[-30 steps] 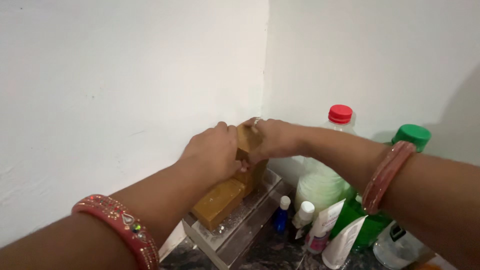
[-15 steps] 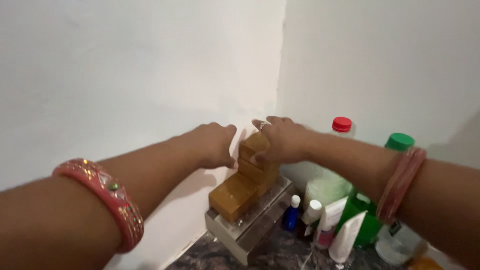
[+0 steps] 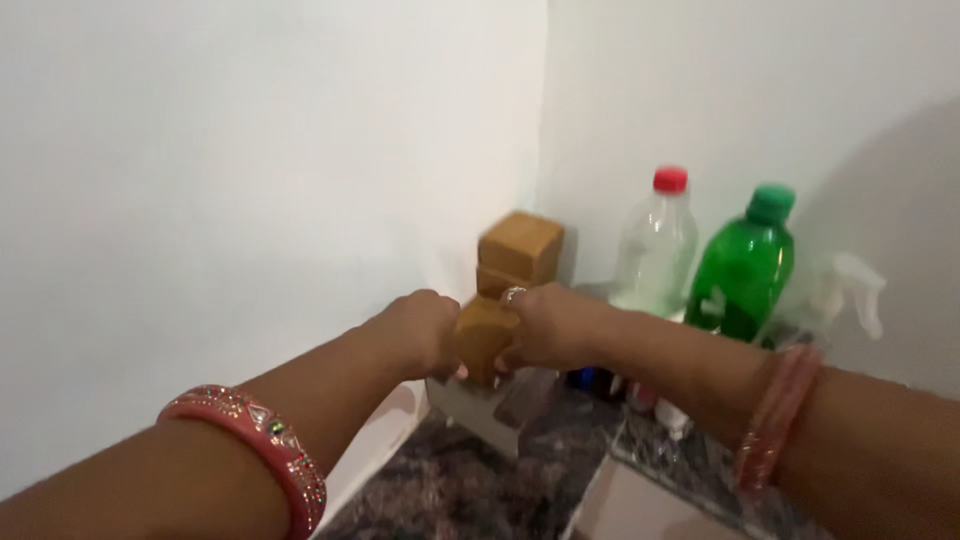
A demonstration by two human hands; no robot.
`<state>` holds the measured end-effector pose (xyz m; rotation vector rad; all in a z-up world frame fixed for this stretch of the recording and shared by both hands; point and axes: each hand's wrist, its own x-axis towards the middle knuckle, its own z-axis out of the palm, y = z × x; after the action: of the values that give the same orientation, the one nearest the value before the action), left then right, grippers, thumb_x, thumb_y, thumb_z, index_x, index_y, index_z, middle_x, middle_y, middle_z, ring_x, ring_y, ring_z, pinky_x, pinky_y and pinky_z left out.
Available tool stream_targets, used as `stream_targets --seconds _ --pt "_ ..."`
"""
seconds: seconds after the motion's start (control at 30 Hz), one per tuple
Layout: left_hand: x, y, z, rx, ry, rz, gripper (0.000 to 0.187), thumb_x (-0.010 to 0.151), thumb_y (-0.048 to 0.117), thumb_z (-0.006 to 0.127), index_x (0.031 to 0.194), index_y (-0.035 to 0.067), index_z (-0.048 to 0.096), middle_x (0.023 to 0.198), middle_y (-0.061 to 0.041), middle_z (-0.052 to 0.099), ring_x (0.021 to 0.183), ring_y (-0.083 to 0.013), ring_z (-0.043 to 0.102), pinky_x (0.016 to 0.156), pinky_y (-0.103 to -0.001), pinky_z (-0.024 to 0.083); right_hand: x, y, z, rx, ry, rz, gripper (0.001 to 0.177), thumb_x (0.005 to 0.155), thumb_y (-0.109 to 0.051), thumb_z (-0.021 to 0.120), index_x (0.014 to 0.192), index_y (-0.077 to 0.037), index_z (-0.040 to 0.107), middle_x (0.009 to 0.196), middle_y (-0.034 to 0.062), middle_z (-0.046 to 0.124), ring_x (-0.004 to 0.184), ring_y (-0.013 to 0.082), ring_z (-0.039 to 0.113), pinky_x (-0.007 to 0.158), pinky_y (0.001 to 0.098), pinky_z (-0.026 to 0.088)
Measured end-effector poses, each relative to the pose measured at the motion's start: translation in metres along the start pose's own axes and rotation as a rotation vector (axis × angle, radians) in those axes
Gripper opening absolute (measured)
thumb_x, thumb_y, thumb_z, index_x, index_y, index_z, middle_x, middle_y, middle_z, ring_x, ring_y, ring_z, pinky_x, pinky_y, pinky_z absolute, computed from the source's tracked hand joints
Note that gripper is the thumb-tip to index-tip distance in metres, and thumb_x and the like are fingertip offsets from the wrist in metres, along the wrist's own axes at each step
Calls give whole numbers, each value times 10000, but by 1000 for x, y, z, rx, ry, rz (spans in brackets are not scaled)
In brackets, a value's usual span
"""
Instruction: The person wipes a wall and countertop with a blue cloth, then wipes and rearranges several bottles, tubes, and boxes on the counter. The person stacks small boxes and places items back in an organized manner.
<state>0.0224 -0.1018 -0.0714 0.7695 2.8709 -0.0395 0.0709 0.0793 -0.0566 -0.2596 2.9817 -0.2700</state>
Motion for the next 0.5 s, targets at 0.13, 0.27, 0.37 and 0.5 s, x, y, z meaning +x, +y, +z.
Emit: stream_targets --seconds 0.13,0.27,0.37,0.5 --pt "-2 -2 29 -61 100 42 521 747 341 898 1111 22 709 1136 -207 685 1101 -373 670 941 -435 549 -1 -2 47 83 68 -24 896 738 -388 861 1429 -7 437 1343 250 544 1183 372 630 996 402 543" --pt "-5 -3 47 -104 167 58 491 771 239 864 1173 37 668 1191 -213 647 1132 -390 647 956 -447 537 2 -12 73 148 104 68 1043 720 -403 888 1504 -5 325 1500 289 318 1268 415 556 1077 391 505" --pt "-6 -1 55 -129 208 24 601 778 206 864 1275 33 574 1229 -221 597 1139 -404 622 945 -459 531 5 -19 73 219 197 114 1184 687 -394 906 1586 -35 225 1503 285 278 1259 418 551 1074 400 490" --pt "0 -5 56 -86 209 63 493 781 183 851 1199 29 639 1203 -212 616 1098 -390 650 935 -446 544 12 -26 60 128 112 219 839 669 -363 906 1364 -42 563 1461 218 425 1266 399 591 1055 437 523"
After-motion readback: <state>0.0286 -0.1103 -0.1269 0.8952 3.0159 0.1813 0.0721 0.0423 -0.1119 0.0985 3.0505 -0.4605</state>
